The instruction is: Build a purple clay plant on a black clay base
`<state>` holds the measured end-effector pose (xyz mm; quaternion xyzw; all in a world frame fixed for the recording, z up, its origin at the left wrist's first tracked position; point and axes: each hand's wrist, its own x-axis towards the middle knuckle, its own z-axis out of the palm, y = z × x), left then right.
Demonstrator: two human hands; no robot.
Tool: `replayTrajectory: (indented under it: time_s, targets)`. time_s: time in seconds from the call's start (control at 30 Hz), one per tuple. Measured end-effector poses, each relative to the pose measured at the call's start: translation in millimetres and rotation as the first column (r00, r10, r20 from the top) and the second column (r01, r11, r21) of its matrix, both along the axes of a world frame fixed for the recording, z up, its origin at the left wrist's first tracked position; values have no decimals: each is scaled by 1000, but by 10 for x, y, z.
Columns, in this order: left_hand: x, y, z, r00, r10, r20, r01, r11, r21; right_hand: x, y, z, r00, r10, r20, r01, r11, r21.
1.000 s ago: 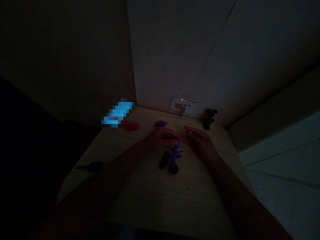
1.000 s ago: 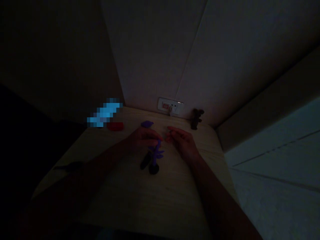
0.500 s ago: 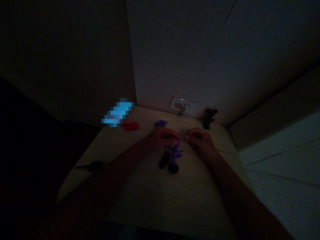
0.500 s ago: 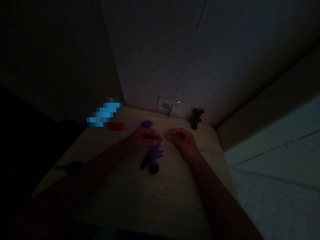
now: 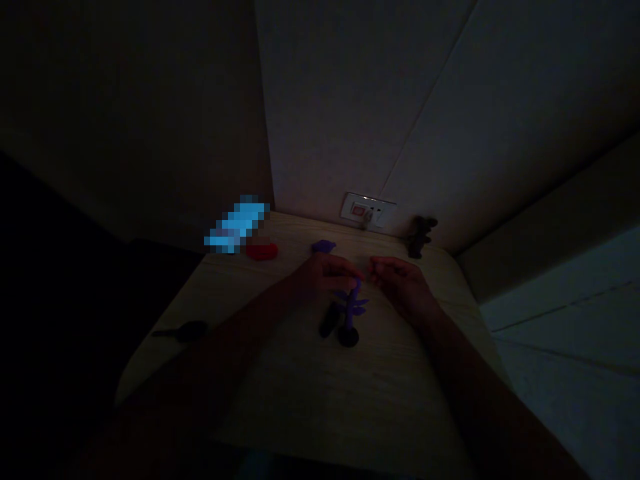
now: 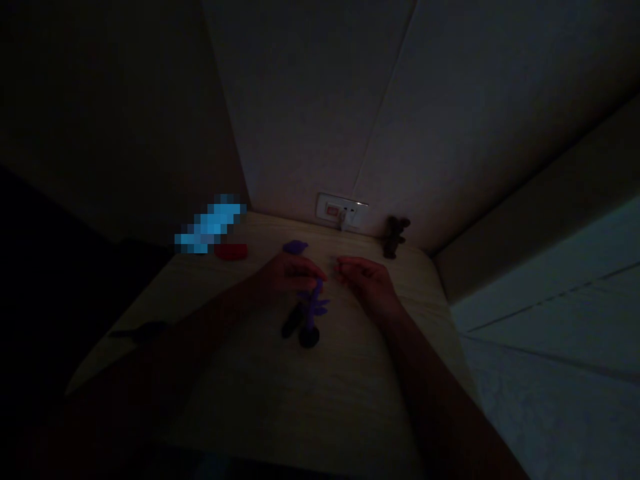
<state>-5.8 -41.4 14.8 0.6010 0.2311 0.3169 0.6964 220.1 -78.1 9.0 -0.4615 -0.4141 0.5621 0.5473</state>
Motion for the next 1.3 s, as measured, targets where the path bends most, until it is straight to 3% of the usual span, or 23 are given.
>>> replayTrajectory:
  time_s: [0.3,0.87,1.1,1.3]
  targets:
    - [-7,15,-25,1000,-13,13,13,1000,-4,28,4,-34,998,63,-28,-63,998,-4]
    - [-12,-7,-13,1000,-1,5,1,1000,-23,10,-8,-15,999,-9,52,8,1000,18]
    - [-10,6,-18,1000,10,-14,-10,1000,-2,-25,-30,47,997,44,62,-44,999,-11]
    - [-8,-3,-1,1000,15,-19,-15,1000,-3,-12,0,1,999,45,-1,-45,999,23]
